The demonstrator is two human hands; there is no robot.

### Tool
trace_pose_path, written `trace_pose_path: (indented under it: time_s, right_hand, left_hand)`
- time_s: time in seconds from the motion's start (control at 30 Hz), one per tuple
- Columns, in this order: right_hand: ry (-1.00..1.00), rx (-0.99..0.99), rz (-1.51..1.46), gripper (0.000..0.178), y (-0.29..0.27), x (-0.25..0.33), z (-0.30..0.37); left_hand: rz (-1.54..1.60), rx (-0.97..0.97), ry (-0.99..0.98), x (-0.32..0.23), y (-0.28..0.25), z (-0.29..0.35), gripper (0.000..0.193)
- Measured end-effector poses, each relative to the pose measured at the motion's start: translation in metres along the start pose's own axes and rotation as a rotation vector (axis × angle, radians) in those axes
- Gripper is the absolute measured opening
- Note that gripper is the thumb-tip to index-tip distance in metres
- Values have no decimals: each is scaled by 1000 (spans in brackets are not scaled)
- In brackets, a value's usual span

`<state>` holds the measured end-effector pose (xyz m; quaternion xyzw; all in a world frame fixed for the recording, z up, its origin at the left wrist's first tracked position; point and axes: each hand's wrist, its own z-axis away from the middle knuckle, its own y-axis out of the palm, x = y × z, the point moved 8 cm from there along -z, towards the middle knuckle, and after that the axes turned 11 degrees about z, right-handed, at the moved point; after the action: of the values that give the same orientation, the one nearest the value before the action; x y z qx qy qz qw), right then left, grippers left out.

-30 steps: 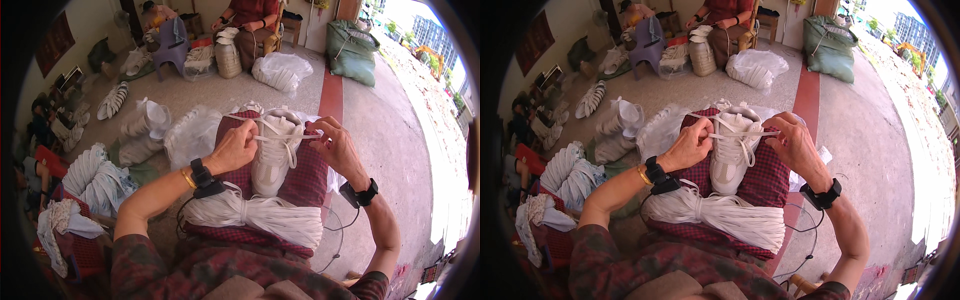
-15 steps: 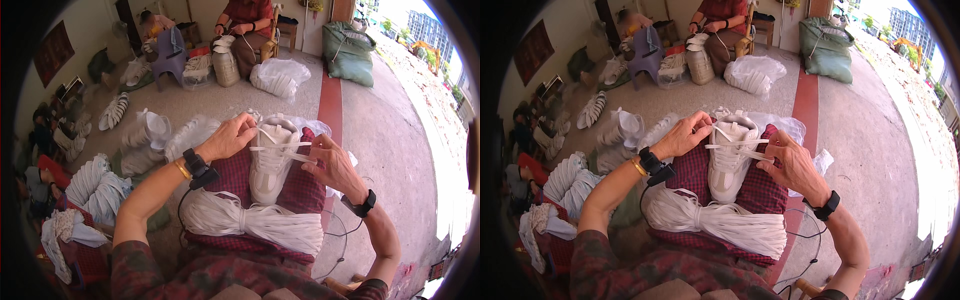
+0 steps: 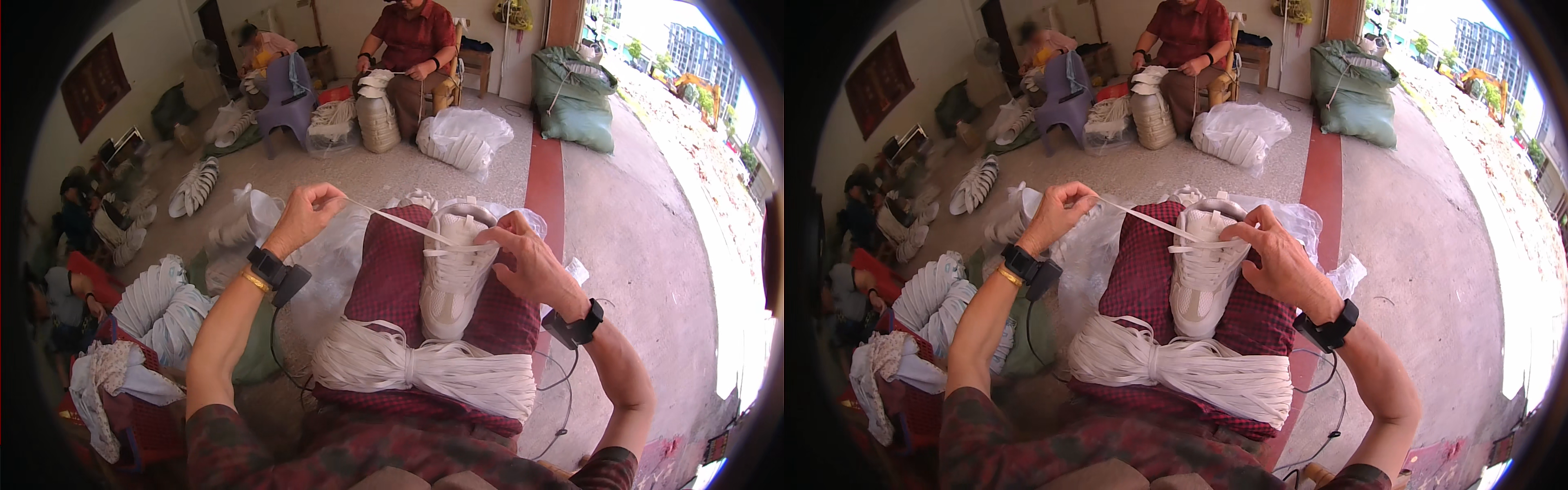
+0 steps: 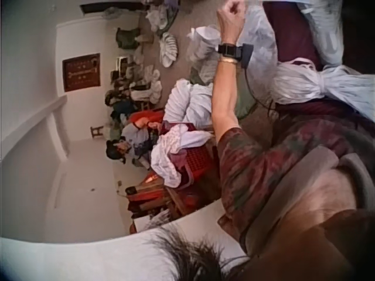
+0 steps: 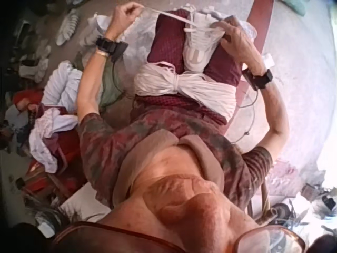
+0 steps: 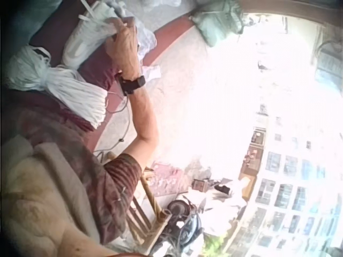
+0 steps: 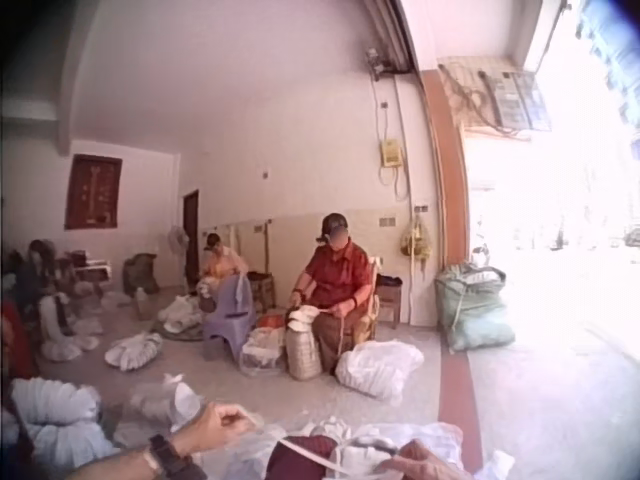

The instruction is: Lace a white sneaker while sitting in a factory environment.

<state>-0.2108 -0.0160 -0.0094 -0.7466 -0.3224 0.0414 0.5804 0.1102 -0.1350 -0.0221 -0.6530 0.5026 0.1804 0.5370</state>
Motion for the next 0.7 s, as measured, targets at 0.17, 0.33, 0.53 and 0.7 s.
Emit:
trace_pose_path:
  time_s: [0.17,0.33,0.53,0.7]
  right_hand:
    - [39,-3,-69,39,-3,-1,-8]
    - [29,-103,-42,27,-5,7,-7]
    - [-209,-154,104,10,2,25,-21]
    - [-81,-148,101,10,-14,22,-13]
  left_hand:
    - [-100,63,135,-32,47,12,36]
    - [111,204,136,-66,96,18,37]
    - [234,265,122,-66,125,15,41]
    - [237,281,114,-85,122,19,45]
